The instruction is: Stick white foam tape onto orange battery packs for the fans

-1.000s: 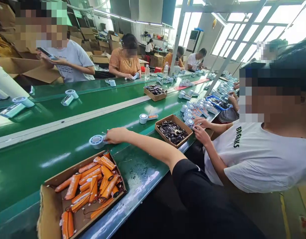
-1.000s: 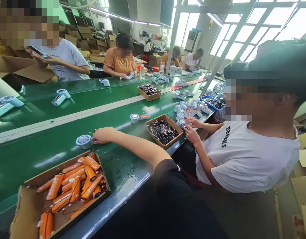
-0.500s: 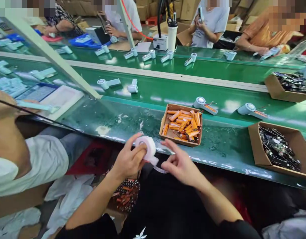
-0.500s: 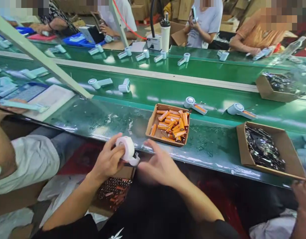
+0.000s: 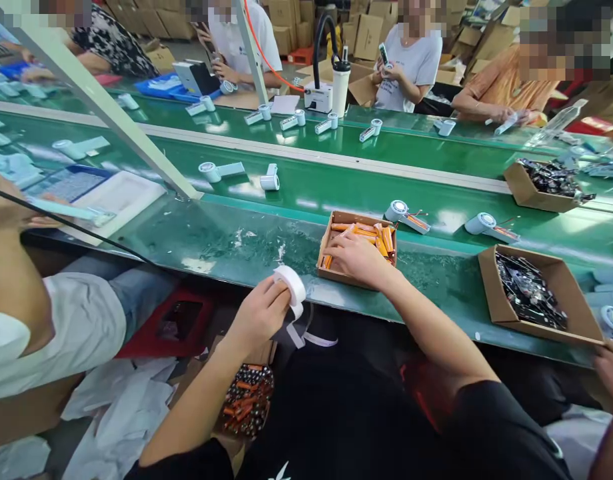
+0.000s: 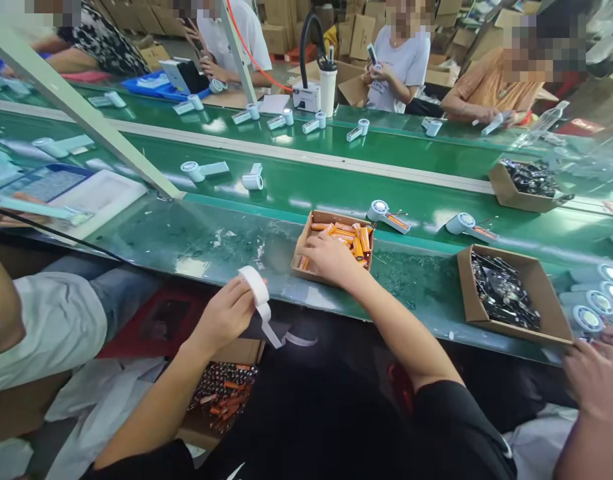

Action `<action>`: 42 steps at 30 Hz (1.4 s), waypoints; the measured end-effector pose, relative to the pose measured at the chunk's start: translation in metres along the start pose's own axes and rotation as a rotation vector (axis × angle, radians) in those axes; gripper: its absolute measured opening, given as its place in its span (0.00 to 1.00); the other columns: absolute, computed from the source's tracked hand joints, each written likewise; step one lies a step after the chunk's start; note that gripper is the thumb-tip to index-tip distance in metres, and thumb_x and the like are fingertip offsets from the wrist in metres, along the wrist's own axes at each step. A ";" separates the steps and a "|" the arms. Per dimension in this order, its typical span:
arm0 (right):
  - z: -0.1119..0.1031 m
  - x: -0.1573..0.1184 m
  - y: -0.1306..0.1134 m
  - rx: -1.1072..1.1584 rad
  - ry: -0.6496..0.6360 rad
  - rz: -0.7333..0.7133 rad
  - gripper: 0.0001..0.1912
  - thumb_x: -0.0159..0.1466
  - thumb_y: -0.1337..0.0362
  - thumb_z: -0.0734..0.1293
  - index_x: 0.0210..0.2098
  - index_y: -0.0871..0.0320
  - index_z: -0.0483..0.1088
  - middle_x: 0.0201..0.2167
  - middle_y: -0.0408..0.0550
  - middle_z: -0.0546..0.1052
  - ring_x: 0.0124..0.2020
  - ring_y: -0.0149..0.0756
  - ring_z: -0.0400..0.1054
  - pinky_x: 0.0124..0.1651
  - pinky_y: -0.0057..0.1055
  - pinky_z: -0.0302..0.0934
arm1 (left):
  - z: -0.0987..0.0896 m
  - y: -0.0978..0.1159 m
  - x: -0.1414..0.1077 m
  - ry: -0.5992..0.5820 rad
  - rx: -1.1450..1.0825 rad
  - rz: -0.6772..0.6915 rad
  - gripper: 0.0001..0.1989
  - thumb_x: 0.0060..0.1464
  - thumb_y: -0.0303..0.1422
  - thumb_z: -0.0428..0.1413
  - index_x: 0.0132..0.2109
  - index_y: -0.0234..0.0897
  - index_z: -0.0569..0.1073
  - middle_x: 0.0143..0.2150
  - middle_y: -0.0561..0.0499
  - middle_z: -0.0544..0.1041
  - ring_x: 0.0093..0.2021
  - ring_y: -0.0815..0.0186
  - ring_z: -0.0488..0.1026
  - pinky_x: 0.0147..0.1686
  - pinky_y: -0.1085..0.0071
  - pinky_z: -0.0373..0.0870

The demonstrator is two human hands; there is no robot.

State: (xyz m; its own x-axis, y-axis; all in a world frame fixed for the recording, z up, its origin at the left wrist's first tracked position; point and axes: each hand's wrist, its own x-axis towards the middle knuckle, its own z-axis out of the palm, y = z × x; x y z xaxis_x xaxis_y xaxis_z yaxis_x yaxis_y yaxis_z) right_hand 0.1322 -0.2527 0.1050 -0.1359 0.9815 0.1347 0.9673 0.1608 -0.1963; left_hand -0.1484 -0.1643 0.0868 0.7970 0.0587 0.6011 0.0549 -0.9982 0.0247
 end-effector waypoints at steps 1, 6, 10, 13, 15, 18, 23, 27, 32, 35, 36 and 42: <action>0.003 0.014 0.009 -0.097 -0.073 -0.068 0.16 0.71 0.71 0.65 0.54 0.56 0.80 0.55 0.59 0.78 0.56 0.50 0.68 0.57 0.44 0.65 | 0.003 0.004 0.005 -0.009 -0.004 0.014 0.14 0.63 0.18 0.52 0.50 0.35 0.75 0.44 0.42 0.80 0.47 0.55 0.78 0.53 0.52 0.79; 0.015 0.039 0.026 -0.220 -0.196 -0.257 0.08 0.71 0.66 0.69 0.43 0.56 0.82 0.54 0.58 0.75 0.55 0.48 0.67 0.53 0.42 0.64 | 0.016 0.014 0.015 -0.069 -0.042 0.043 0.12 0.63 0.19 0.52 0.50 0.32 0.75 0.47 0.40 0.80 0.49 0.54 0.76 0.53 0.53 0.79; 0.002 0.013 0.030 0.109 0.029 -0.160 0.11 0.73 0.62 0.66 0.50 0.56 0.78 0.48 0.57 0.79 0.49 0.45 0.72 0.52 0.41 0.66 | 0.014 0.016 0.011 -0.111 -0.045 0.037 0.16 0.63 0.18 0.51 0.53 0.34 0.76 0.51 0.41 0.80 0.50 0.55 0.77 0.54 0.53 0.79; -0.008 -0.025 0.020 0.731 0.323 0.062 0.16 0.74 0.55 0.65 0.58 0.53 0.70 0.45 0.52 0.82 0.39 0.39 0.77 0.43 0.37 0.70 | 0.004 0.016 0.012 -0.147 -0.033 0.072 0.17 0.63 0.17 0.50 0.54 0.33 0.77 0.52 0.40 0.81 0.50 0.55 0.77 0.54 0.54 0.79; -0.009 -0.051 0.005 1.106 0.407 0.151 0.22 0.71 0.49 0.69 0.59 0.50 0.64 0.46 0.51 0.82 0.39 0.39 0.79 0.40 0.36 0.72 | -0.001 0.017 0.014 -0.172 -0.035 0.112 0.18 0.63 0.17 0.50 0.54 0.32 0.77 0.52 0.40 0.81 0.50 0.55 0.77 0.53 0.54 0.79; -0.006 -0.080 -0.019 1.370 0.436 0.236 0.23 0.67 0.46 0.73 0.48 0.51 0.62 0.46 0.52 0.84 0.40 0.41 0.80 0.41 0.37 0.73 | -0.004 0.019 0.020 -0.223 -0.068 0.136 0.20 0.63 0.18 0.50 0.57 0.34 0.77 0.54 0.40 0.81 0.51 0.55 0.78 0.53 0.54 0.79; 0.002 -0.100 -0.041 1.424 0.462 0.361 0.21 0.66 0.54 0.76 0.46 0.51 0.61 0.41 0.48 0.86 0.35 0.35 0.80 0.40 0.34 0.74 | 0.006 0.026 0.036 -0.152 -0.145 0.073 0.15 0.63 0.20 0.52 0.52 0.34 0.78 0.48 0.40 0.82 0.49 0.55 0.78 0.52 0.55 0.79; 0.010 -0.109 -0.048 1.284 0.430 0.415 0.27 0.62 0.55 0.79 0.52 0.51 0.63 0.42 0.48 0.86 0.39 0.38 0.81 0.44 0.35 0.76 | 0.020 0.041 0.050 0.106 -0.263 -0.226 0.04 0.64 0.31 0.62 0.42 0.35 0.76 0.39 0.44 0.80 0.40 0.58 0.77 0.41 0.62 0.78; 0.023 -0.117 -0.061 1.135 0.448 0.433 0.29 0.61 0.52 0.80 0.54 0.51 0.66 0.43 0.50 0.86 0.38 0.41 0.82 0.43 0.36 0.77 | 0.037 0.067 0.063 0.207 -0.584 -0.484 0.12 0.60 0.39 0.67 0.42 0.36 0.77 0.40 0.45 0.83 0.39 0.61 0.80 0.38 0.67 0.77; 0.029 -0.119 -0.066 1.119 0.461 0.442 0.29 0.61 0.52 0.80 0.54 0.51 0.65 0.43 0.50 0.86 0.36 0.40 0.82 0.43 0.37 0.78 | 0.044 0.077 0.066 0.190 -0.728 -0.591 0.12 0.58 0.38 0.68 0.44 0.36 0.80 0.41 0.45 0.84 0.39 0.61 0.82 0.41 0.67 0.79; 0.030 -0.120 -0.068 1.120 0.466 0.450 0.30 0.60 0.52 0.80 0.54 0.50 0.65 0.43 0.50 0.86 0.36 0.40 0.82 0.42 0.37 0.78 | 0.046 0.080 0.066 0.192 -0.762 -0.630 0.11 0.58 0.37 0.68 0.44 0.36 0.80 0.42 0.45 0.85 0.39 0.61 0.82 0.43 0.66 0.79; 0.031 -0.119 -0.073 1.459 0.461 0.475 0.31 0.59 0.50 0.81 0.53 0.50 0.63 0.39 0.48 0.86 0.36 0.40 0.82 0.41 0.35 0.78 | 0.047 0.083 0.063 0.236 -0.853 -0.738 0.06 0.59 0.34 0.65 0.38 0.37 0.79 0.42 0.45 0.85 0.45 0.58 0.84 0.47 0.64 0.81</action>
State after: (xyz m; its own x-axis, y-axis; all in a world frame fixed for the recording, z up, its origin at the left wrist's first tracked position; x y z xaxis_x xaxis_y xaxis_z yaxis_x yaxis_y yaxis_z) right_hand 0.0715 -0.3783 0.0729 0.4383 0.8988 0.0091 -0.1579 0.0869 -0.9836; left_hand -0.0655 -0.2427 0.0886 0.6027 0.7184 0.3474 -0.0348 -0.4113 0.9108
